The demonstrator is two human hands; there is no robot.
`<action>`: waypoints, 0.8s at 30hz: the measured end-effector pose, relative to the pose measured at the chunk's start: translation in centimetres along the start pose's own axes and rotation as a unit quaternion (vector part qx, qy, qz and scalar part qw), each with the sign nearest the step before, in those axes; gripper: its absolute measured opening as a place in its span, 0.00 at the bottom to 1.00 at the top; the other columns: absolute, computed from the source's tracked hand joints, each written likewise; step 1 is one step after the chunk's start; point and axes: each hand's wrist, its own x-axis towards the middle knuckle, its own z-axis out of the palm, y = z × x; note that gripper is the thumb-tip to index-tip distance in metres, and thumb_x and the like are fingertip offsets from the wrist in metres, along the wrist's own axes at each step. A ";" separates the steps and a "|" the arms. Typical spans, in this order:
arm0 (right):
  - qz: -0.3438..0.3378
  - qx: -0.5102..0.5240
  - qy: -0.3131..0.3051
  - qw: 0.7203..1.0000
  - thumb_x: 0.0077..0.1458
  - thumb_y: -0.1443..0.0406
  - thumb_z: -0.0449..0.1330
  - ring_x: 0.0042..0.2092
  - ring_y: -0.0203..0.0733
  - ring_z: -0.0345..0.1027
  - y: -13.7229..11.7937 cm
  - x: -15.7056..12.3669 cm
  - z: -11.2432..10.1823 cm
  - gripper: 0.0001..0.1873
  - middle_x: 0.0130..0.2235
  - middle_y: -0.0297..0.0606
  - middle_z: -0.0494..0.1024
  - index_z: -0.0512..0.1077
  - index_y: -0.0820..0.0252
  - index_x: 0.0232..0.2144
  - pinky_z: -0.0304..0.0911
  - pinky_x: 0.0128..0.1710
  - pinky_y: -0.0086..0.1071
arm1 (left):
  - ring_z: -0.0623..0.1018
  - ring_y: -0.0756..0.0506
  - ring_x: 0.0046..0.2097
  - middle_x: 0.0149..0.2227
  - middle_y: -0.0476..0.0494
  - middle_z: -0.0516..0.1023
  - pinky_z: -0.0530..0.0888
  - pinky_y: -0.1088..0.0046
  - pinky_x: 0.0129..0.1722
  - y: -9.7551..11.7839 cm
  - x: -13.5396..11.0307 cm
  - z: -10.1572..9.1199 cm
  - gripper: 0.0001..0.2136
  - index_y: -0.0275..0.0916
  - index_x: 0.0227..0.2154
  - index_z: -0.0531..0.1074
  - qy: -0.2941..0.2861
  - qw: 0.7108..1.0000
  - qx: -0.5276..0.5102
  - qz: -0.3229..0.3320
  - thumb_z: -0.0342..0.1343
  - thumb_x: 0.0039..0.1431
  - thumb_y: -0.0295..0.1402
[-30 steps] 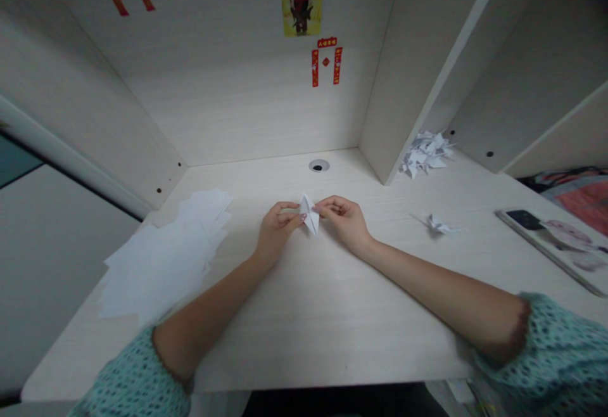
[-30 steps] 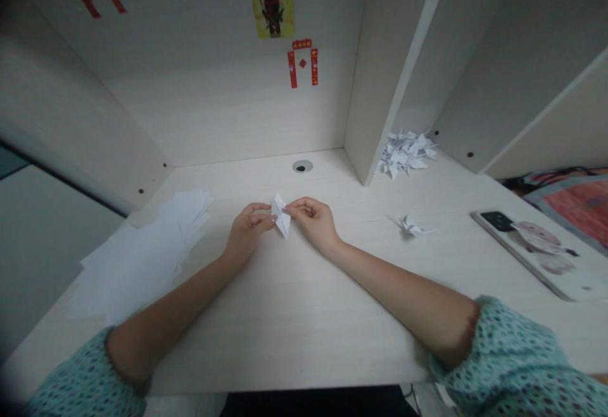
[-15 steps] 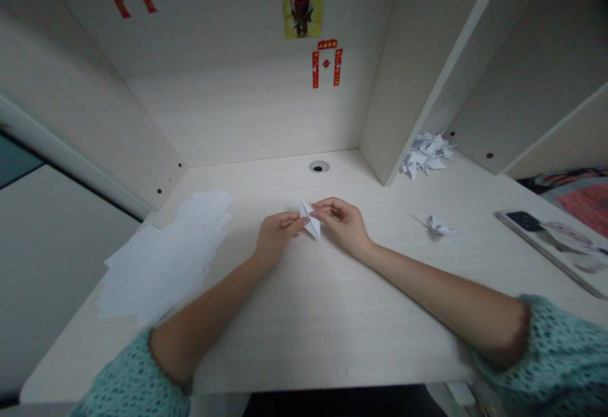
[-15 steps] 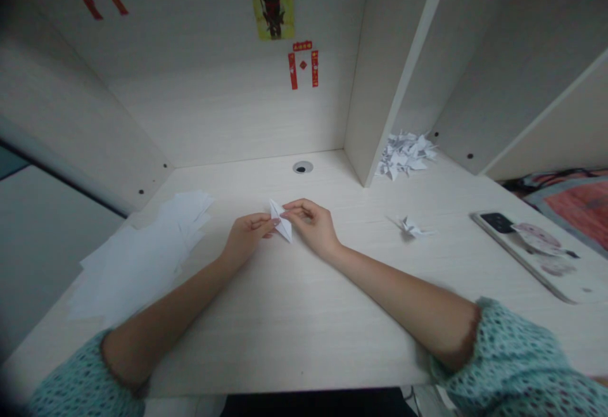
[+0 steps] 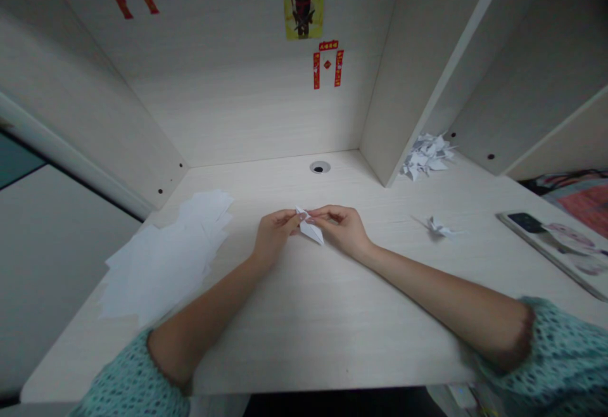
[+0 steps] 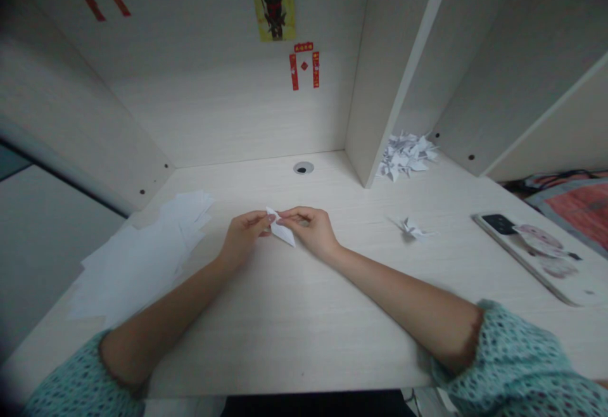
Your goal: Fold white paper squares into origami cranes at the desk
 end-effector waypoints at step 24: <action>0.108 0.010 -0.105 0.989 0.44 0.54 0.65 0.27 0.35 0.67 -1.1 0.1 0.3 0.17 0.28 0.39 0.80 0.79 0.64 0.27 0.59 0.30 0.30 | 0.73 0.49 0.32 0.28 0.46 0.79 0.68 0.75 0.33 -1.1 -0.3 0.5 0.11 0.38 0.26 0.79 0.045 0.997 -0.029 0.050 0.61 0.46 0.40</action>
